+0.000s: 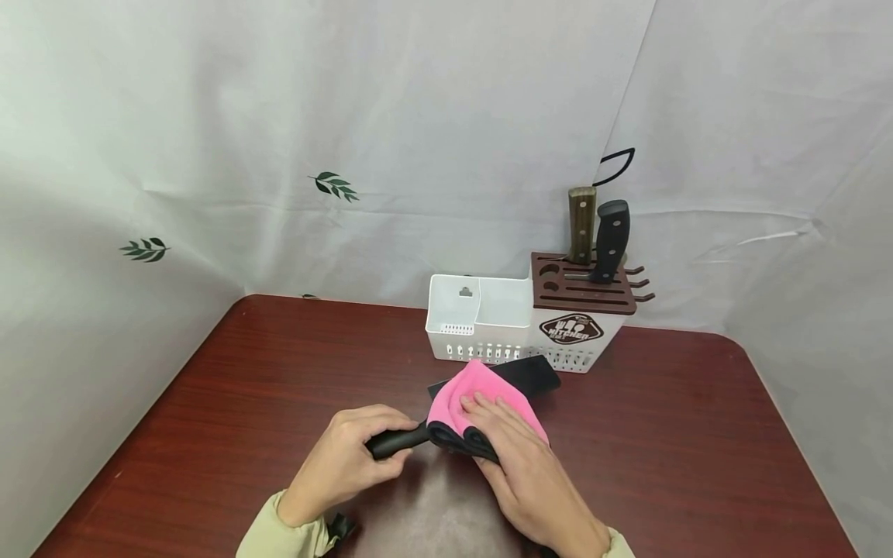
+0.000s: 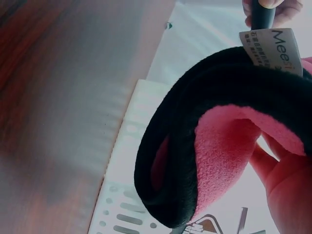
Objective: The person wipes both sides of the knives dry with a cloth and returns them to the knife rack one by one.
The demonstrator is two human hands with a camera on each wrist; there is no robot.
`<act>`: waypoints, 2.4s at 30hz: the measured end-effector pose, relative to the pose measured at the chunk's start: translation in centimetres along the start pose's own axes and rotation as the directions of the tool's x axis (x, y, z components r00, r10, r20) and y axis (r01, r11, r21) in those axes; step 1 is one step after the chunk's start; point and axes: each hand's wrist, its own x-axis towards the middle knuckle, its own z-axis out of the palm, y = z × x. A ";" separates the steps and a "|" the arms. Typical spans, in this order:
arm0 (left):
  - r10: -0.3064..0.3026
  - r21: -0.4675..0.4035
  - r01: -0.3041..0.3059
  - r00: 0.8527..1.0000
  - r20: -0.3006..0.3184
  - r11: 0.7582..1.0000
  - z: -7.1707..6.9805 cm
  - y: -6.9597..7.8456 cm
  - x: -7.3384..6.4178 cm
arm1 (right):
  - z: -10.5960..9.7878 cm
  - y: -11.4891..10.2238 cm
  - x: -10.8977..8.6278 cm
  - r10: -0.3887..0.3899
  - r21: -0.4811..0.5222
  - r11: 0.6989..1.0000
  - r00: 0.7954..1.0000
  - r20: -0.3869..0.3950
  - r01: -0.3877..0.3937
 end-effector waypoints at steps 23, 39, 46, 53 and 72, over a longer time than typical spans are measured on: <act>-0.008 -0.021 0.008 1.000 0.008 1.000 0.0 0.1 0.1 | -0.6 1.0 -0.2 0.007 -0.106 0.994 0.999 0.039 -0.003; 0.004 -0.027 -0.004 1.000 0.001 1.000 -0.3 0.0 -0.1 | -2.3 2.7 -0.5 0.076 -0.159 0.984 0.996 -0.054 -0.083; 0.013 -0.040 -0.013 1.000 -0.001 0.999 -0.3 0.0 -0.1 | -3.2 3.2 -0.8 0.159 -0.183 0.969 0.985 -0.064 -0.168; 0.071 -0.045 -0.072 0.997 -0.017 0.996 -0.3 -0.2 -0.1 | -4.0 3.6 -1.0 0.220 -0.203 0.951 0.972 -0.081 -0.232; 0.063 -0.061 -0.063 0.998 -0.006 0.996 -0.3 -0.2 0.0 | -6.1 4.4 -1.7 0.488 -0.150 0.826 0.822 -0.294 -0.544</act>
